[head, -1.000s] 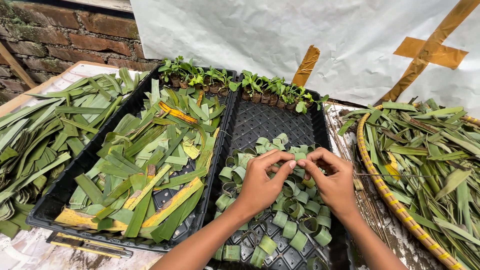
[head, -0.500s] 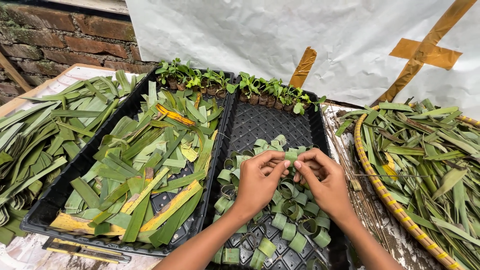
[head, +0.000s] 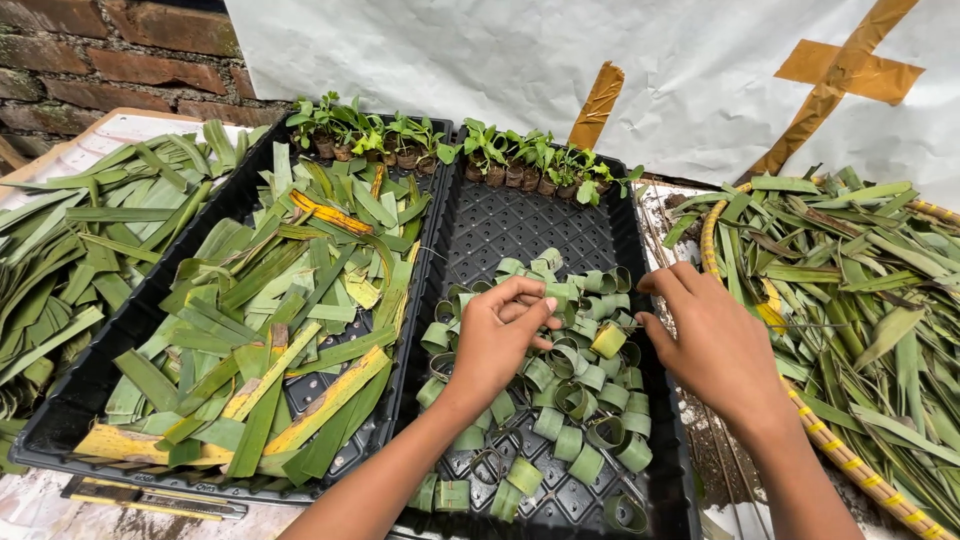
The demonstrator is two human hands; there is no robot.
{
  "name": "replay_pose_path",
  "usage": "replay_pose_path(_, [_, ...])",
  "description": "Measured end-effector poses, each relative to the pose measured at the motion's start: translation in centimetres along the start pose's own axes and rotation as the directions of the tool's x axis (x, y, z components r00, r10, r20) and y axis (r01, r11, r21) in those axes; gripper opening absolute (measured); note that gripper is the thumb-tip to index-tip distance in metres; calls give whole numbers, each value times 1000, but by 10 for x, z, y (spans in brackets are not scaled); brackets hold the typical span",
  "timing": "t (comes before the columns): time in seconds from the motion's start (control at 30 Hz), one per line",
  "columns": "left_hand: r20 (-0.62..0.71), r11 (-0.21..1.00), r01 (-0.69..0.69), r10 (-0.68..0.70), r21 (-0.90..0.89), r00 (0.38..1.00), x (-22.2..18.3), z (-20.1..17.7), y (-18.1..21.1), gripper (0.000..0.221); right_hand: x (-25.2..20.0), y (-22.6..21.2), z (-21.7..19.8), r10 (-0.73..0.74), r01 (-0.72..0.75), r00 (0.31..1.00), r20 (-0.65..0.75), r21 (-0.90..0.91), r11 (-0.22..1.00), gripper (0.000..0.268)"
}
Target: A person is seen folding long, thin green leaves into small cylindrical pots, which are then placed into a seedling tray.
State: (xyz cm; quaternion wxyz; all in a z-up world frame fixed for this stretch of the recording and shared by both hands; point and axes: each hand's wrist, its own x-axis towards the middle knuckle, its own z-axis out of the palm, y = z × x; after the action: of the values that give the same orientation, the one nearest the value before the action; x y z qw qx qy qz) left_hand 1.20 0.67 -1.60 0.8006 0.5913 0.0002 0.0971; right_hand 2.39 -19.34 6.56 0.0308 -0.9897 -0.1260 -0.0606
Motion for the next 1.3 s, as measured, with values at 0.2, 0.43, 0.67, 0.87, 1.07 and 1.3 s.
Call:
replay_pose_path(0.2, [19,1000,5,-5,-1,1000,-3,3,0,14,15,32,51,-42,83,991,129,-327,942,11])
replay_pose_path(0.43, [26,998,-15,13,53,1000,-1,2,-1,13,23,23,75,-161,155,987,-4,-251,956,15])
replay_pose_path(0.67, [38,994,-38,34,106,999,-2,2,-1,14,33,29,106,-180,164,978,-104,-150,975,6])
replay_pose_path(0.87, [23,987,-60,58,152,998,-4,4,1,14,21,21,86,-213,129,915,-343,-251,959,11])
replay_pose_path(1.07, [-29,986,-86,91,141,995,-5,4,4,13,-8,-20,22,-208,330,911,-357,328,885,19])
replay_pose_path(1.3, [-4,982,-178,178,60,984,-13,13,9,12,-14,-31,35,-220,350,906,-361,351,868,17])
